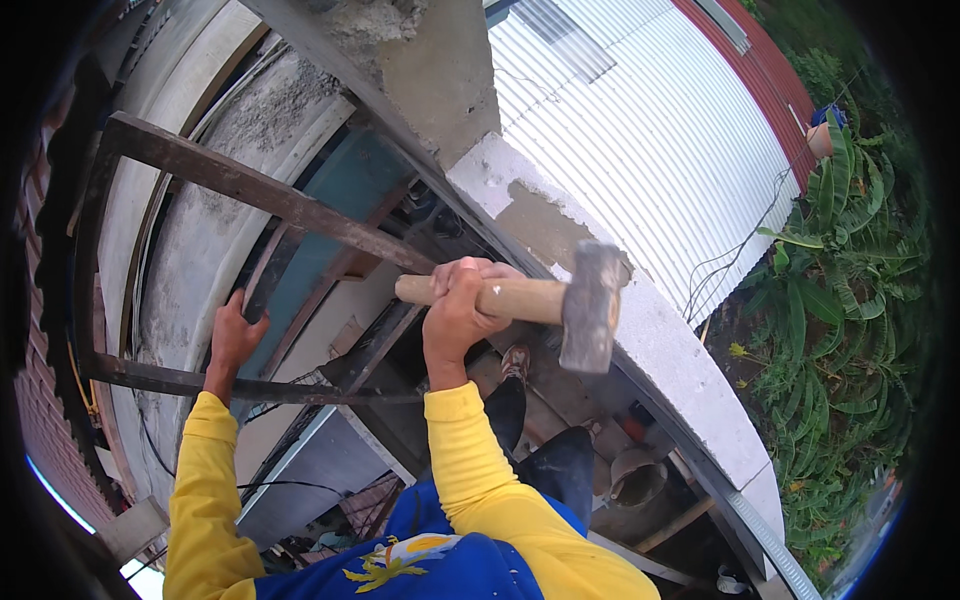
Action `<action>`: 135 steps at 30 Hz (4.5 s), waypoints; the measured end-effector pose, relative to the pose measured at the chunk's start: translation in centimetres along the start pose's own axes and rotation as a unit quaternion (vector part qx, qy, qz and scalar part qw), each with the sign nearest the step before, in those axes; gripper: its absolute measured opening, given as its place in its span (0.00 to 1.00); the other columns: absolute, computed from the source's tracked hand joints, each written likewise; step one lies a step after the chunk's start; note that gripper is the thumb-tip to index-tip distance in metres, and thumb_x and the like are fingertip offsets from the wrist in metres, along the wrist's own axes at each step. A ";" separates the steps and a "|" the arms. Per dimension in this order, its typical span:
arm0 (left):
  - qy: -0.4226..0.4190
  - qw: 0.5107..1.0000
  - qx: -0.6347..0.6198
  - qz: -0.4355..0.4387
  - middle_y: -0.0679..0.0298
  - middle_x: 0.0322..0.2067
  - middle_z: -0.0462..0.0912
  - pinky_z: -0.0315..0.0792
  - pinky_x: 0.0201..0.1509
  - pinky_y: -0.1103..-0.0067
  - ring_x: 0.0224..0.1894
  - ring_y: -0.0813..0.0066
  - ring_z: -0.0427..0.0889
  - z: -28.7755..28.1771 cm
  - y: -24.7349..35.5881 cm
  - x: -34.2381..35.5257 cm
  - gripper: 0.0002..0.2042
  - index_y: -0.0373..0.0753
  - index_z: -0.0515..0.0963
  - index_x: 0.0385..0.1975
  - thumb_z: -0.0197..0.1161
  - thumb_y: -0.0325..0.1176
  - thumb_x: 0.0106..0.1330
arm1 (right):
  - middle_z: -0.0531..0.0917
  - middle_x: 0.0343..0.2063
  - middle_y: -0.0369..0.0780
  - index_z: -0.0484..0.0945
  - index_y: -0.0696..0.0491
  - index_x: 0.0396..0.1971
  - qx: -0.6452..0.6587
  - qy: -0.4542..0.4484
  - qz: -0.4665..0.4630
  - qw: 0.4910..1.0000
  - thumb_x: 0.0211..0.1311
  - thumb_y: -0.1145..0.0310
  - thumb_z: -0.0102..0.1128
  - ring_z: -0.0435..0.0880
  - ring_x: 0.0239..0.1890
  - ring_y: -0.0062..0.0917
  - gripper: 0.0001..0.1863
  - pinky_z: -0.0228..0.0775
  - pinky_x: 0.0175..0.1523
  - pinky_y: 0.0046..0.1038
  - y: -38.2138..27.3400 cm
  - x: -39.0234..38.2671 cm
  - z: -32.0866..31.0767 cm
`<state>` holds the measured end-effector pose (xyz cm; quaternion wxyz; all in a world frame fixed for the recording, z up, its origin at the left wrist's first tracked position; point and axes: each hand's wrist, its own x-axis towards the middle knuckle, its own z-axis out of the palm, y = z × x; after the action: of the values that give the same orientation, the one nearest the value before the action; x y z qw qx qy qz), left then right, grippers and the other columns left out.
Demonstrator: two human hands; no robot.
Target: The person applies cement to a white tile using a trowel, places the tile onto a wall, and taps it into position with a hammer. They then scoop cement from a bucket and spread it along the wall edge with the trowel.
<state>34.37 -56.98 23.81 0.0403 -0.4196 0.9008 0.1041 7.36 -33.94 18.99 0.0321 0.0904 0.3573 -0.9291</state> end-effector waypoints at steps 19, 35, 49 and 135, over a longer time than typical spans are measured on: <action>0.015 1.000 -0.022 -0.011 0.34 0.39 0.87 0.80 0.51 0.54 0.45 0.33 0.86 -1.0 0.8 0.0 0.23 0.29 0.79 0.50 0.74 0.37 0.60 | 0.73 0.20 0.34 0.69 0.53 0.38 -0.101 -0.033 0.209 0.972 0.69 0.81 0.58 0.71 0.16 0.19 0.08 0.67 0.25 0.27 1.5 1.4 1.4; -0.003 1.000 -0.014 -0.023 0.34 0.38 0.87 0.80 0.51 0.54 0.45 0.32 0.86 -0.6 0.7 -0.5 0.23 0.29 0.80 0.51 0.73 0.35 0.60 | 0.73 0.21 0.34 0.66 0.50 0.34 -0.105 -0.041 0.141 0.984 0.69 0.81 0.54 0.68 0.16 0.19 0.09 0.67 0.25 0.29 -2.3 0.7 1.1; -0.009 0.999 -0.017 -0.037 0.34 0.40 0.87 0.80 0.53 0.54 0.45 0.33 0.86 -0.7 0.8 -0.9 0.25 0.30 0.80 0.54 0.74 0.36 0.59 | 0.72 0.21 0.34 0.68 0.53 0.37 -0.112 -0.050 0.134 0.983 0.69 0.79 0.58 0.70 0.16 0.19 0.08 0.66 0.23 0.28 -1.9 -0.2 0.6; -0.014 1.000 -0.023 -0.008 0.33 0.38 0.86 0.80 0.50 0.55 0.43 0.32 0.86 -0.9 0.6 0.0 0.23 0.28 0.79 0.49 0.74 0.35 0.58 | 0.75 0.23 0.36 0.69 0.51 0.37 -0.067 0.010 0.088 0.994 0.69 0.80 0.54 0.71 0.18 0.20 0.07 0.66 0.25 0.28 2.3 0.1 1.2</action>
<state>33.89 -56.80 24.79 0.0439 -0.4260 0.8943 0.1301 7.40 -36.45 18.29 0.1159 0.1286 0.4101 -0.8954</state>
